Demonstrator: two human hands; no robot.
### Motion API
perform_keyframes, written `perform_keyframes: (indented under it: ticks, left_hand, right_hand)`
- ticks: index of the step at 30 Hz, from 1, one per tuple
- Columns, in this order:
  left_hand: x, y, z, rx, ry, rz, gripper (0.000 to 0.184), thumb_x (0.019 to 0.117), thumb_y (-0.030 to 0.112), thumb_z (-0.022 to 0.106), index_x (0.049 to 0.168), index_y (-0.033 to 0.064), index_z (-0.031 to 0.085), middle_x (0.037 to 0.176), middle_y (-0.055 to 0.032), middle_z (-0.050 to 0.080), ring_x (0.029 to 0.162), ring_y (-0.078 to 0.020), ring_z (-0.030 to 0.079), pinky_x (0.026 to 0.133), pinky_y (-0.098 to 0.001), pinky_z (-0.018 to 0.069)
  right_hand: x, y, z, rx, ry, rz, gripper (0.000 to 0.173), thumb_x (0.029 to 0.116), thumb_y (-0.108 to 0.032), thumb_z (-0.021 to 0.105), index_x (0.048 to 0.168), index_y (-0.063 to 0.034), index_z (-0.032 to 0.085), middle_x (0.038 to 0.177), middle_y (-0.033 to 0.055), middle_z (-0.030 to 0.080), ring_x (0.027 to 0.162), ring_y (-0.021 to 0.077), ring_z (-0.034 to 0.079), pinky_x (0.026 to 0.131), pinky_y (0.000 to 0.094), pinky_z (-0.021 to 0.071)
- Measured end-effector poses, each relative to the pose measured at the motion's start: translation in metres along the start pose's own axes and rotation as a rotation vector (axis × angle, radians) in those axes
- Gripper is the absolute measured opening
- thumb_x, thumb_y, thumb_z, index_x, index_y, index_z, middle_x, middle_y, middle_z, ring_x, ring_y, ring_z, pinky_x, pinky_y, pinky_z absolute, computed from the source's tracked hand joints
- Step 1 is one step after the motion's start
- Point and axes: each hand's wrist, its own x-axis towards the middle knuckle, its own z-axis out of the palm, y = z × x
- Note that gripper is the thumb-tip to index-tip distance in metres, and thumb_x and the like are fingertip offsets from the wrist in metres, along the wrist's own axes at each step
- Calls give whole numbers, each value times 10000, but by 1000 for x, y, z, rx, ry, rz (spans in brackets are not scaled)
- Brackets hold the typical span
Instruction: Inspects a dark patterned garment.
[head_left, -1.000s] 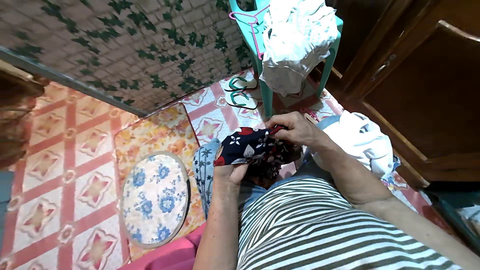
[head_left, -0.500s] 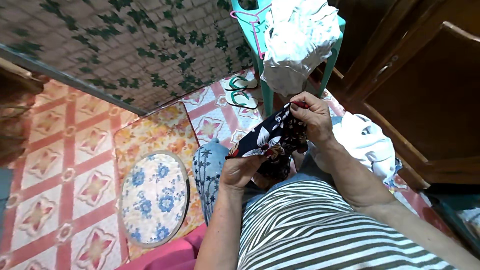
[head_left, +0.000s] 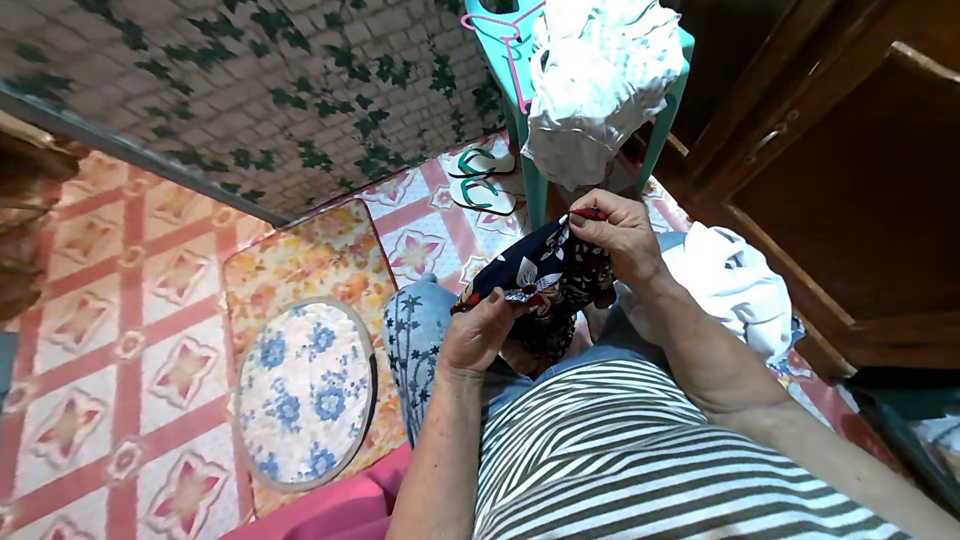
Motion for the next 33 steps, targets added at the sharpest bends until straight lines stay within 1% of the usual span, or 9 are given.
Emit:
perform_keyframes:
  ticks: [3,5,9,11,14,17,19,29,33]
  left_hand:
    - [-1,2,1,-11,117,18,314,782,345,855,1035,180,769,1011,-8,770,953,-105,729,884,-306,598]
    - [-2,4,0,-3,171,29,328,775,337,861,1036,169,755,999,-13,767,941,-105,728,877,-302,599]
    - [-2,4,-1,11,165,33,318,773,338,860,1022,167,760,985,-12,771,936,-97,730,882,-294,597]
    - [-2,4,-1,19,152,25,346,760,355,871,1030,168,760,993,-9,770,941,-96,729,882,-293,597]
    - [-2,3,-2,23,149,18,343,762,356,870,1037,182,761,999,2,768,944,-89,726,879,-291,597]
    - [-1,2,3,40,192,-5,328,744,341,877,1012,195,756,981,16,768,928,-80,725,867,-282,597]
    - [-1,0,4,52,189,-18,346,755,342,870,1037,188,741,997,15,763,938,-88,722,877,-294,596]
    - [0,0,0,63,136,-2,352,759,374,871,1041,195,761,1013,20,764,952,-84,720,889,-294,592]
    - [0,0,1,111,168,-43,340,765,345,866,1037,180,745,995,29,763,941,-81,718,889,-290,588]
  right_hand:
    - [1,0,-2,-56,-174,-18,95,950,-73,585,943,-29,669,781,-53,611,641,-68,528,582,103,453]
    - [3,3,-3,-70,-294,-56,128,955,-133,606,952,-18,663,790,-35,612,655,-51,536,587,117,460]
    - [4,7,-3,-165,-418,-92,191,924,-147,664,1042,3,665,837,19,657,685,-1,570,622,157,487]
    - [4,7,-2,-208,-398,-93,157,945,-114,654,1040,9,682,825,28,667,673,-4,570,621,150,484]
    - [4,7,-2,-170,-329,-85,138,976,-78,594,980,12,699,818,3,663,689,-42,571,633,120,481]
    - [3,5,-1,-137,-247,-89,138,983,-67,572,959,8,686,844,-15,657,720,-59,569,665,109,483]
    - [3,5,0,-133,-214,-91,130,984,-67,565,961,1,673,830,-25,638,708,-61,557,657,103,475]
    - [2,4,1,-129,-198,-94,129,982,-57,569,945,3,677,811,-23,639,699,-64,559,645,95,472]
    - [2,3,0,-119,-189,-99,125,979,-49,565,946,5,673,814,-25,635,695,-64,554,641,95,469]
